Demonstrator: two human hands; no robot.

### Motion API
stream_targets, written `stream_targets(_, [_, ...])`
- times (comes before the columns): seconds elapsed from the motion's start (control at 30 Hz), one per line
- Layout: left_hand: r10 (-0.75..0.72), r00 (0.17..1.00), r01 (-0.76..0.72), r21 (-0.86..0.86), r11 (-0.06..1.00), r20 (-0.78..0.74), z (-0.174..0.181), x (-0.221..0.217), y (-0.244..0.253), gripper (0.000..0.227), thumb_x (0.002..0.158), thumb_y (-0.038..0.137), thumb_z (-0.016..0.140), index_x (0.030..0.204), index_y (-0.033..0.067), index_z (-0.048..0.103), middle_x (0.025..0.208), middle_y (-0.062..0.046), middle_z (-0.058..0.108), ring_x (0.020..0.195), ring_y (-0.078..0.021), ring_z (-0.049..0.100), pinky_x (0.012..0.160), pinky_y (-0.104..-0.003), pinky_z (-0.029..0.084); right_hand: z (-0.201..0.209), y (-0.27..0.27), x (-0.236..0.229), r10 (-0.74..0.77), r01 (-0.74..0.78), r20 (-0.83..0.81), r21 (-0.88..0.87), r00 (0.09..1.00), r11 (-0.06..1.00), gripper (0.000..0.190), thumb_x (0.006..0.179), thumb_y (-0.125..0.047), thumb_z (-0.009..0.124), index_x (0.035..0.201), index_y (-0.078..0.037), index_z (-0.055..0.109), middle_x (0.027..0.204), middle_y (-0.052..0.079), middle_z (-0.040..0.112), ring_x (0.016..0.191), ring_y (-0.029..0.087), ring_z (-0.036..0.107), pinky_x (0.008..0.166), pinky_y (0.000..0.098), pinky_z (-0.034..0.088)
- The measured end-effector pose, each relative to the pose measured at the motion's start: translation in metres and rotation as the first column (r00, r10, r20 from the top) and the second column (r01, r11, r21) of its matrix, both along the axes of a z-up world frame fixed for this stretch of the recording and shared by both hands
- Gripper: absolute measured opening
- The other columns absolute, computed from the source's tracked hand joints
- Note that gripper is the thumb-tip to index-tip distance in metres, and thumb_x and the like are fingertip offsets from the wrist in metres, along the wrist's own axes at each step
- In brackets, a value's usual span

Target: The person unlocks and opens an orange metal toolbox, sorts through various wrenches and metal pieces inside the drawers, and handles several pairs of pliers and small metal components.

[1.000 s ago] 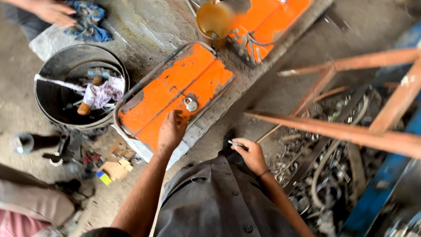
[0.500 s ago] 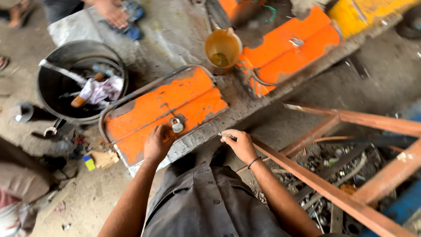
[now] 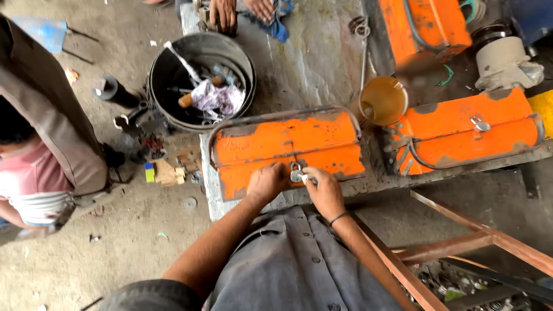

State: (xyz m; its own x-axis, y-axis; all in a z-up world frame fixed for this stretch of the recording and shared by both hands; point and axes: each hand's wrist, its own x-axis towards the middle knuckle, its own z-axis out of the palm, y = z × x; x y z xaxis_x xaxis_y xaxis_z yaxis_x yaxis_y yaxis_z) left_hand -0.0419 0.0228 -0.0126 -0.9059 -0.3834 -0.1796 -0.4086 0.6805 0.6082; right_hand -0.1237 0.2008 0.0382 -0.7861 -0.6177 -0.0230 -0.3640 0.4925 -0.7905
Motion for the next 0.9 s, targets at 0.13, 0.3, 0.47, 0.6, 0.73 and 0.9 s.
stream_targets(0.13, [-0.075,0.996,0.074,0.027,0.997,0.055,-0.013,0.002,-0.010,0.025,0.084,0.038,0.076,0.095,0.0171,0.070,0.096,-0.011,0.074,0.092,-0.0351,0.070,0.078,-0.049,0.055,-0.011,-0.005,0.004,0.008,-0.007,-0.185,0.008,0.983,1.000,0.023,0.089,-0.009,0.073,0.111,-0.003,0.072,0.108,0.018,0.073,0.102,0.037,0.068,0.089,0.0438,0.054])
stream_targets(0.3, [-0.105,0.994,0.105,0.022,0.994,0.003,-0.012,0.002,-0.017,0.029,0.085,0.038,0.078,0.094,0.0133,0.066,0.093,-0.013,0.073,0.088,-0.0370,0.070,0.073,-0.049,0.054,-0.005,-0.006,0.003,0.052,-0.029,-0.211,0.107,0.976,0.994,0.015,0.090,-0.009,0.073,0.105,-0.006,0.073,0.101,0.013,0.072,0.098,0.036,0.067,0.086,0.0445,0.053])
stream_targets(0.47, [-0.155,0.988,0.155,0.016,0.988,0.012,-0.001,0.003,-0.021,0.032,0.083,0.035,0.079,0.095,0.0108,0.063,0.095,-0.014,0.072,0.089,-0.0366,0.070,0.075,-0.049,0.054,0.002,-0.011,0.008,0.124,-0.068,-0.233,0.235,0.965,0.970,0.015,0.089,-0.009,0.074,0.104,-0.006,0.073,0.097,0.011,0.069,0.098,0.034,0.064,0.084,0.0454,0.051])
stream_targets(0.6, [-0.176,0.982,0.175,0.023,0.984,0.066,0.006,0.000,-0.023,0.034,0.084,0.036,0.080,0.098,0.0094,0.063,0.098,-0.014,0.071,0.092,-0.0360,0.069,0.077,-0.049,0.055,0.003,-0.014,0.010,0.129,-0.068,-0.216,0.271,0.968,0.960,0.016,0.087,-0.010,0.074,0.104,-0.007,0.073,0.097,0.010,0.069,0.098,0.033,0.064,0.084,0.0445,0.052])
stream_targets(0.73, [-0.182,0.978,0.180,0.032,0.983,0.104,0.010,0.000,-0.024,0.034,0.085,0.036,0.079,0.100,0.0094,0.063,0.099,-0.013,0.071,0.094,-0.0357,0.069,0.079,-0.049,0.054,0.003,-0.017,0.010,0.153,-0.078,-0.237,0.296,0.959,0.952,0.016,0.088,-0.010,0.074,0.103,-0.007,0.073,0.098,0.010,0.069,0.098,0.032,0.064,0.084,0.0442,0.052])
stream_targets(0.9, [-0.206,0.973,0.205,0.016,0.979,0.103,0.012,0.000,-0.025,0.036,0.086,0.037,0.079,0.101,0.0081,0.063,0.102,-0.012,0.071,0.094,-0.0349,0.070,0.079,-0.048,0.055,0.006,-0.022,0.011,0.181,-0.088,-0.247,0.346,0.952,0.934,0.013,0.089,-0.009,0.072,0.102,-0.007,0.074,0.097,0.010,0.068,0.098,0.030,0.064,0.084,0.0433,0.053])
